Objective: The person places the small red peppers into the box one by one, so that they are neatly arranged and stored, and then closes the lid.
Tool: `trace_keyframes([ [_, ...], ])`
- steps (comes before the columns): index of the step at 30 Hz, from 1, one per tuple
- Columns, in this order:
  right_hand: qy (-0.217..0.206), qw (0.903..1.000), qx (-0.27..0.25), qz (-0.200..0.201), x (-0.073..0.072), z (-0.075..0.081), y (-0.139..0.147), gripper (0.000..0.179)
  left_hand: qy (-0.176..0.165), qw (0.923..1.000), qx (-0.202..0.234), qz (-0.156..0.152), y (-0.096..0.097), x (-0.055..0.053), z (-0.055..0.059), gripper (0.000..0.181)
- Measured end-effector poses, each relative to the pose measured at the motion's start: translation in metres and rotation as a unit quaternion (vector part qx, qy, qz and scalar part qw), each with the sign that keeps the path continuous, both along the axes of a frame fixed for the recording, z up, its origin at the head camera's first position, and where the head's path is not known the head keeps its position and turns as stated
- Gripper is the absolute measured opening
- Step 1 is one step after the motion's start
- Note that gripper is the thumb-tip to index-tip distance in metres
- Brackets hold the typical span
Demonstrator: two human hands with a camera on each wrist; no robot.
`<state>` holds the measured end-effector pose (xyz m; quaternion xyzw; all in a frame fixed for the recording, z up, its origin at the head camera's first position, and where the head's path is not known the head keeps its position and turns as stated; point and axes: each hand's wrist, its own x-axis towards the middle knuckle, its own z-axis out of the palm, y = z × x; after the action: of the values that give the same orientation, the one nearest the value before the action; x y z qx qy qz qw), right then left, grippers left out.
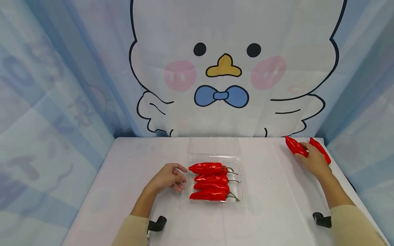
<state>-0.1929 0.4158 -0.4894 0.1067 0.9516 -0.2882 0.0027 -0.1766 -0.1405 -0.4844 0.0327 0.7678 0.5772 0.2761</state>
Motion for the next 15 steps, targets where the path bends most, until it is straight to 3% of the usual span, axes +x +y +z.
trace_keyframes([
  [15,0.047,0.9967,0.005,0.067,0.016,0.026,-0.042,0.082,0.002,1.0000,-0.006,0.004,0.001,-0.002,0.000,0.028],
])
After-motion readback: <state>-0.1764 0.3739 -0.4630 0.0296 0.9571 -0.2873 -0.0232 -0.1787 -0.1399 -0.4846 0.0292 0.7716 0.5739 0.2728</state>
